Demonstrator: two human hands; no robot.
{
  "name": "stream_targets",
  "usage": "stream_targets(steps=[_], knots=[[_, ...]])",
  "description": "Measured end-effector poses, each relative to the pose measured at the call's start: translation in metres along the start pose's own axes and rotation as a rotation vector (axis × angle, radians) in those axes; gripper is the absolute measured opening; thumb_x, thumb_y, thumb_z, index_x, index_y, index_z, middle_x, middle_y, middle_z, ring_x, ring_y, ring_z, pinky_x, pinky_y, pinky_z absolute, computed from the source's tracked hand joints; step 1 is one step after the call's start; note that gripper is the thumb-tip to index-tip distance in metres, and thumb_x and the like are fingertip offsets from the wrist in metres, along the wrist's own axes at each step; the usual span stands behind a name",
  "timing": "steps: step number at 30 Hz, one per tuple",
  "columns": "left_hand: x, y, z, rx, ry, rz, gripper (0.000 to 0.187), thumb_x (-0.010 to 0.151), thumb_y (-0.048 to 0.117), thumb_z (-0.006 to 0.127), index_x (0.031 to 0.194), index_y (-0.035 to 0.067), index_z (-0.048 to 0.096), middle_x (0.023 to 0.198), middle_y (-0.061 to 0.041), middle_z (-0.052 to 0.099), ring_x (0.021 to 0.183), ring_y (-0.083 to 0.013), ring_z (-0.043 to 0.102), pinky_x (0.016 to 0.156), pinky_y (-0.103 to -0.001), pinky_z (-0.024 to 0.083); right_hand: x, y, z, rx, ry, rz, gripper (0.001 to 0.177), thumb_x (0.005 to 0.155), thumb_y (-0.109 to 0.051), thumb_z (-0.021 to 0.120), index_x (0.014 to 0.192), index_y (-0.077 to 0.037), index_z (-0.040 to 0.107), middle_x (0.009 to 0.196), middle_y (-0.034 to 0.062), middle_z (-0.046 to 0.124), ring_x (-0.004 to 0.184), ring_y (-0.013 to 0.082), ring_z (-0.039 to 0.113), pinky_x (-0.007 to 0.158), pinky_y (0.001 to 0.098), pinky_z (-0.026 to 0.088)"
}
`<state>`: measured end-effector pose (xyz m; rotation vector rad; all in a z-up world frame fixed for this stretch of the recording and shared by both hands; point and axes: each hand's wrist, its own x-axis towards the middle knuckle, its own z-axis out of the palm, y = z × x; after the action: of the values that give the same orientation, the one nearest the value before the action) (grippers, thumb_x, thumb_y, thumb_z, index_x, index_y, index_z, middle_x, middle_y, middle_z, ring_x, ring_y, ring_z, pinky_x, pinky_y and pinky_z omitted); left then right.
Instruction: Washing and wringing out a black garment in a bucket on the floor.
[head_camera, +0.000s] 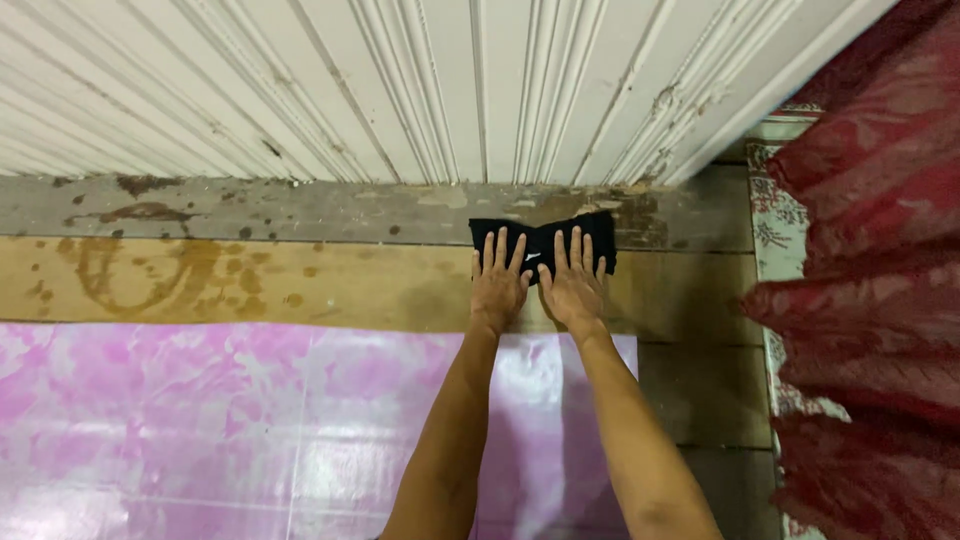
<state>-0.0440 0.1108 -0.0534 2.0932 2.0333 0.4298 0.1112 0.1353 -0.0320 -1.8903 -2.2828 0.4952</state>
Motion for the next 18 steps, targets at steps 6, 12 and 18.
stream_targets(steps=[6,12,18], knots=[[0.063,-0.016,0.008,0.043,-0.032,0.046,0.071,0.100,0.041,0.052,0.163,0.023,0.026,0.170,-0.015,0.020,0.156,-0.0375,0.018,0.121,-0.060,0.021,0.052,-0.003,-0.004,0.040,0.064,0.007,0.071,0.103,-0.047,0.038,0.164,-0.015,0.022,0.172,0.0149,0.010,0.158,0.0350,0.010,0.122,0.0600,0.014],[0.080,-0.018,0.013,0.036,0.046,0.062,0.068,0.099,0.038,0.053,0.161,0.022,0.030,0.168,-0.016,0.024,0.154,-0.0380,0.020,0.120,-0.060,0.021,0.077,-0.004,-0.007,0.010,0.080,0.008,0.071,0.103,-0.045,0.045,0.163,-0.014,0.025,0.171,0.0163,0.010,0.157,0.0369,0.011,0.121,0.0610,0.016],[0.064,0.000,0.015,0.050,0.050,-0.030,0.050,0.097,0.027,0.060,0.145,0.020,0.051,0.158,-0.014,0.039,0.144,-0.0362,0.037,0.115,-0.052,0.036,0.041,0.004,0.001,0.018,0.198,-0.078,0.058,0.101,-0.035,0.053,0.155,-0.013,0.046,0.161,0.0180,0.036,0.148,0.0400,0.031,0.118,0.0547,0.029]])
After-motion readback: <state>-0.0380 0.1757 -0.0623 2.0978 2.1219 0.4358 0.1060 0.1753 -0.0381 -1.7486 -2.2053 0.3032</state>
